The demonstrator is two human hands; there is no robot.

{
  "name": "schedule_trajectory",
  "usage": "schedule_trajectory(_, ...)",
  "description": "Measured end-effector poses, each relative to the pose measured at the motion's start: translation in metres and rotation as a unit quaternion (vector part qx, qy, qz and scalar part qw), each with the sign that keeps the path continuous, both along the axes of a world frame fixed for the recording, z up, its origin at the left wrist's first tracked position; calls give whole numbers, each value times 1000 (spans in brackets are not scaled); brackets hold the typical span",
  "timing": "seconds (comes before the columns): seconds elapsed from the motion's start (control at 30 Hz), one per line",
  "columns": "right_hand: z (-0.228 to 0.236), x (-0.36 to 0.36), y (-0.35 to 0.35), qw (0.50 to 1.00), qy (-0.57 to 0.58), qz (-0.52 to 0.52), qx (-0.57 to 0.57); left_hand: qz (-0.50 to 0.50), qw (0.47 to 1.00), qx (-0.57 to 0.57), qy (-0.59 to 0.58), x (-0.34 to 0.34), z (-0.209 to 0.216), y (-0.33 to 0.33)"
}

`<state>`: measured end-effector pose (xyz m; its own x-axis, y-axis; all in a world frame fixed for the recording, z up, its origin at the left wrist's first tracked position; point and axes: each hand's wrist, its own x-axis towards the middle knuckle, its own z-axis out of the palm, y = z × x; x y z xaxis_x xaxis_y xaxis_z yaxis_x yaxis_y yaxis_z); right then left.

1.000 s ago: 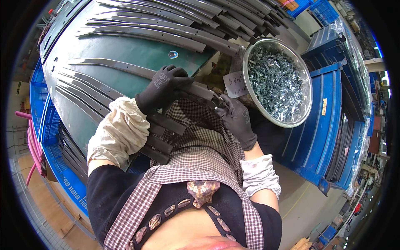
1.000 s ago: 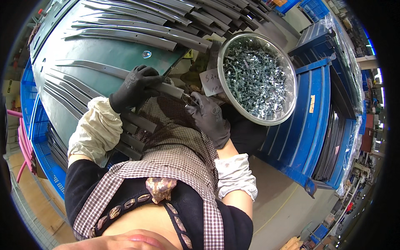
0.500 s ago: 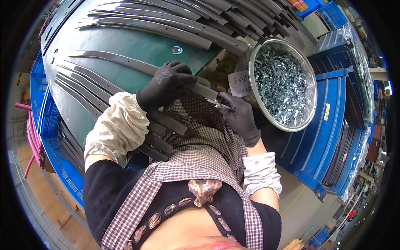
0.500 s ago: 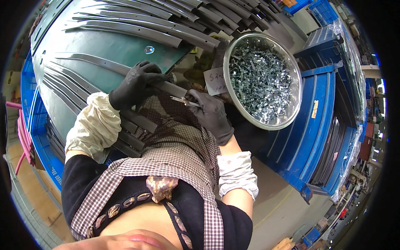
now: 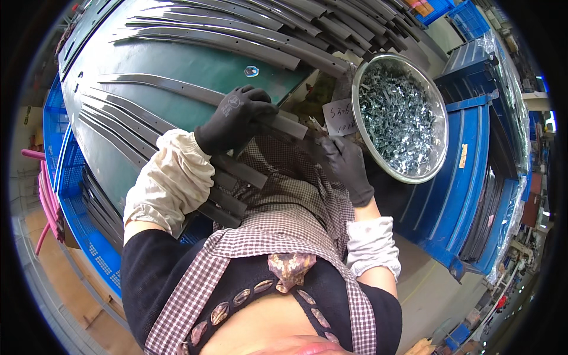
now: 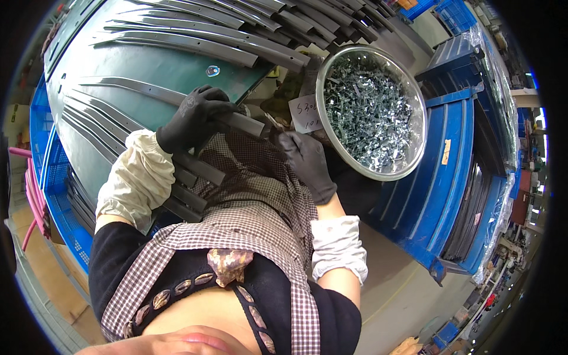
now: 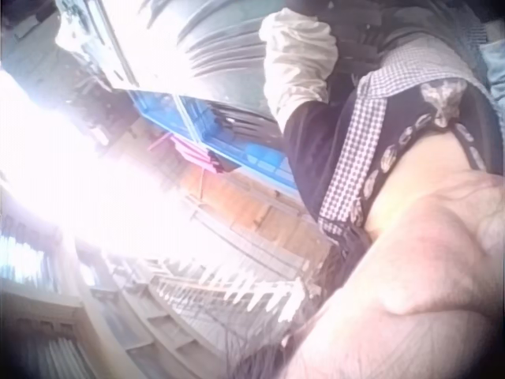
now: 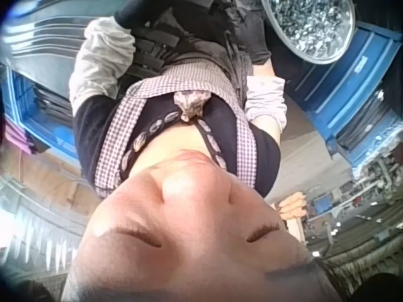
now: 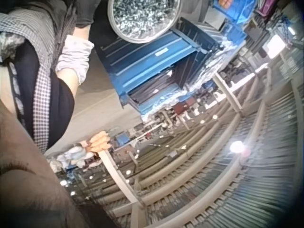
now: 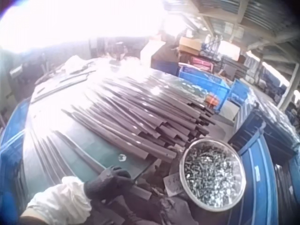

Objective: The person repeatedly picks up long metal bars from a blue crate and inserts small fasteners from a metal bowl into pre-drilled holes along the bars. The person handles each bar one at a time, places fasteners into multiple holes, and returns the bars to the crate.

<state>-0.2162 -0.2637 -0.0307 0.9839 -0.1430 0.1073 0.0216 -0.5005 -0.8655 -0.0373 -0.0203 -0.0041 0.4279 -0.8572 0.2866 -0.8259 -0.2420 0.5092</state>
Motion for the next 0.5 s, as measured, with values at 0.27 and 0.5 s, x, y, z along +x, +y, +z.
schedule_trajectory(0.27, -6, -24, -8, 996, 39, 57, -59, -9, 1000, -1, -2, 0, -1, 2)
schedule_trajectory(0.5, -5, -17, -15, 991, 101, 77, -28, -21, 1000, 1, -21, 4, -4, 4)
